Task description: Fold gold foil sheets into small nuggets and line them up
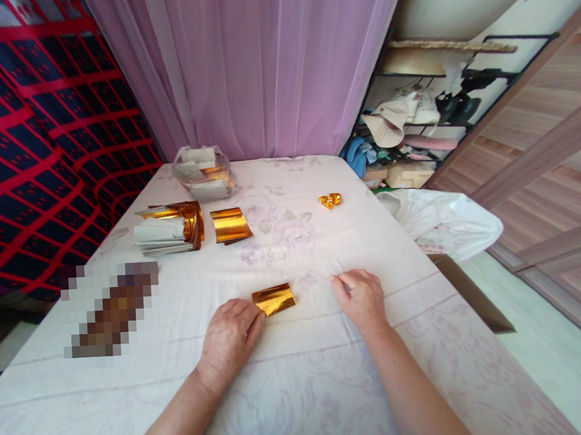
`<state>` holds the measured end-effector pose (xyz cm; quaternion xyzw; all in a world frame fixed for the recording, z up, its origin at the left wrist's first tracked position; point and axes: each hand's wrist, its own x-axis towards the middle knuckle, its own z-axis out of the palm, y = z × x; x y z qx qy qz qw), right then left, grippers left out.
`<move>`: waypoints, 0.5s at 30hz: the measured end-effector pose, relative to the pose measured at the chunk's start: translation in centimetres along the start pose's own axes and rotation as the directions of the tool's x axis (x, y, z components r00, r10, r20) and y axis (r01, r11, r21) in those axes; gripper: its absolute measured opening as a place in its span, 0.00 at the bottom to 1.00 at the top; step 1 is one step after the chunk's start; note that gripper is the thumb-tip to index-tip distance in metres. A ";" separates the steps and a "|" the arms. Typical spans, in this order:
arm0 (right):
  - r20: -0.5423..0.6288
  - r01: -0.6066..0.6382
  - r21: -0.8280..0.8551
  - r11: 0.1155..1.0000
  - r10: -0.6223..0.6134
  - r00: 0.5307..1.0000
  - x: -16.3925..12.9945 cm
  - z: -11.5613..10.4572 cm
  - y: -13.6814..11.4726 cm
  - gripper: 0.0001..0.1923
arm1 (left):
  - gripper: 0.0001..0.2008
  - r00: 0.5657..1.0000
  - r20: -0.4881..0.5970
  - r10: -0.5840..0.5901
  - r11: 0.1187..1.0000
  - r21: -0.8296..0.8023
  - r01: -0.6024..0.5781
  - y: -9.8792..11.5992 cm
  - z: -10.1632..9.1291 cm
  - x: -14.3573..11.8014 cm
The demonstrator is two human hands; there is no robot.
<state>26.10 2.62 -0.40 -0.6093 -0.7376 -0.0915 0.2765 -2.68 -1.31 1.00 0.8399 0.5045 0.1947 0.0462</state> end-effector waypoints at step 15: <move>-0.060 0.014 0.104 0.995 -0.007 0.998 0.1 -0.3 0.1 0.21 | 0.13 1.000 -0.021 0.000 1.000 -0.023 -0.001 0.0 -0.1 0.1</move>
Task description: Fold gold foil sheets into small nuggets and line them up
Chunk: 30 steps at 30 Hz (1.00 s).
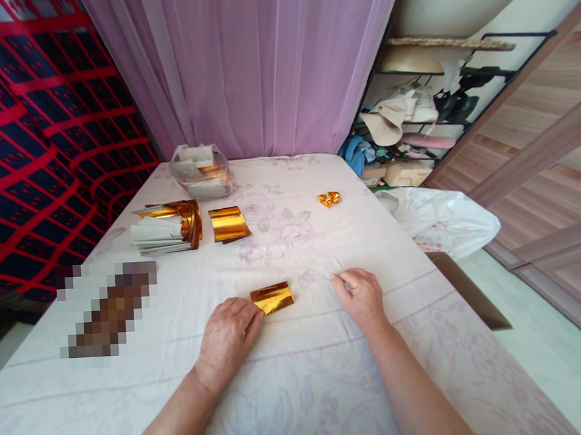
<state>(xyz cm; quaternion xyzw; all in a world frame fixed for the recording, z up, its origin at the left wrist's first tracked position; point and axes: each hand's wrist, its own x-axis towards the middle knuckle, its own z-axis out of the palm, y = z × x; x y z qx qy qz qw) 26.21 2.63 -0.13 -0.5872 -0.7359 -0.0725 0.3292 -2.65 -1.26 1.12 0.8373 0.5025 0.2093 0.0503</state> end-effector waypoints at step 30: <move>0.073 0.059 0.127 0.990 -0.069 0.995 -0.4 0.7 0.7 0.08 | 0.12 1.000 0.018 0.006 1.000 -0.007 -0.006 0.0 -0.3 0.0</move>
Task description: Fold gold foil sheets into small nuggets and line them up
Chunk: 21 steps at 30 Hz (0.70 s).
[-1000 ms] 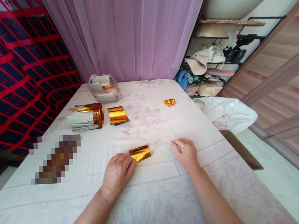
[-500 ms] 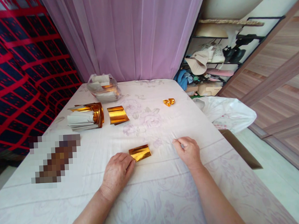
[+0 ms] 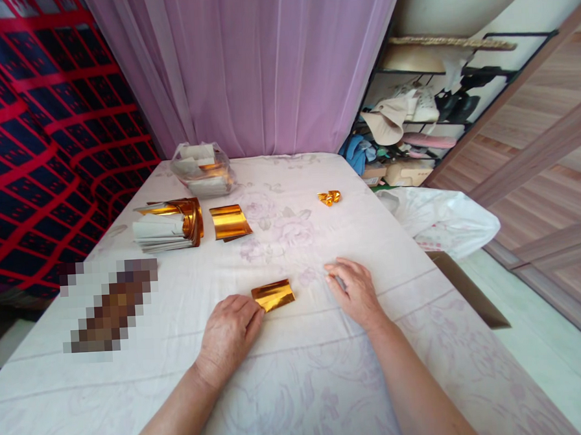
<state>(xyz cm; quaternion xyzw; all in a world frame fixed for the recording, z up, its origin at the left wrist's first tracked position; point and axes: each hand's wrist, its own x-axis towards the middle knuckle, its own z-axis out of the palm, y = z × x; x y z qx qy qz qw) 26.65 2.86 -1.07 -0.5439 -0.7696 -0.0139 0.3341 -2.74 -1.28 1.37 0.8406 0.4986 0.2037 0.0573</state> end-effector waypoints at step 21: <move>0.231 0.216 0.151 0.965 -0.247 0.941 0.1 1.9 -7.1 0.08 | 0.08 1.000 -0.007 -0.004 1.000 0.010 0.004 -0.2 0.7 -0.2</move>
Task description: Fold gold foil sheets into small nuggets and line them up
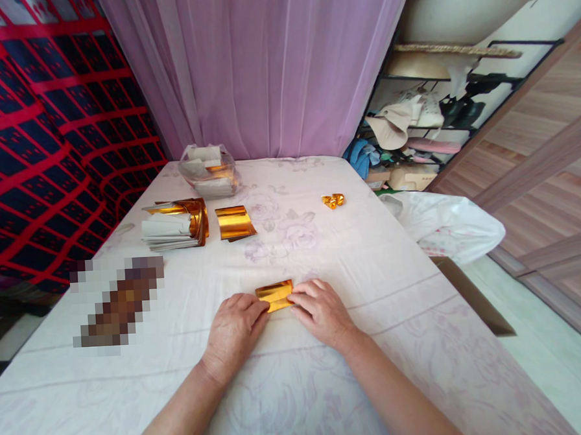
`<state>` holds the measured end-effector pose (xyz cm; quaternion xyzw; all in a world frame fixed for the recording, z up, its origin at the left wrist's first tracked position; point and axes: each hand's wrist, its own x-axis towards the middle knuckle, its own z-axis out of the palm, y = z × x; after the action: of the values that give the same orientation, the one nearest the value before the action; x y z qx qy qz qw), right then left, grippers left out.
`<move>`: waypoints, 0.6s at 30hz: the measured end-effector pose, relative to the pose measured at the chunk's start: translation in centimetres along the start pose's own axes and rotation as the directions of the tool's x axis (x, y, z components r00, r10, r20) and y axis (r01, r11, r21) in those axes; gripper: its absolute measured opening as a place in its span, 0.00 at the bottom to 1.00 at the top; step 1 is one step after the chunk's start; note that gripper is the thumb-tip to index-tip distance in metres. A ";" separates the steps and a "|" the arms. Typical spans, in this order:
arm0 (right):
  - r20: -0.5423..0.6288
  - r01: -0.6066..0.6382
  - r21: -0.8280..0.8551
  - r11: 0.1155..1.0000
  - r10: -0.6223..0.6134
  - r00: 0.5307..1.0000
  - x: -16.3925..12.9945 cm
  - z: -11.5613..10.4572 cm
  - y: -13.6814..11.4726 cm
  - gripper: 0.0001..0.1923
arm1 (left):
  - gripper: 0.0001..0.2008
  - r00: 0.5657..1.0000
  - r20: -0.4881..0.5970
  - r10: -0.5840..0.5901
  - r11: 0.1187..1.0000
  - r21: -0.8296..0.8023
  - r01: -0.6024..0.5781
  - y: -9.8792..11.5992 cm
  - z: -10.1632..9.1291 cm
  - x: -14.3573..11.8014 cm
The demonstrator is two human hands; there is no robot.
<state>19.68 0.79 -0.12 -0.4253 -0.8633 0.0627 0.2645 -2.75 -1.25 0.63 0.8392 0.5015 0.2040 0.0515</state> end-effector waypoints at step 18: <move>0.014 0.015 -0.039 0.999 -0.014 1.000 0.1 0.4 0.2 0.06 | 0.12 1.000 -0.026 0.008 1.000 0.021 -0.008 -0.2 0.2 0.1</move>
<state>19.57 1.02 -0.44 -0.4236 -0.8692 0.0467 0.2507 -2.82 -1.05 0.43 0.8389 0.5009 0.2098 0.0355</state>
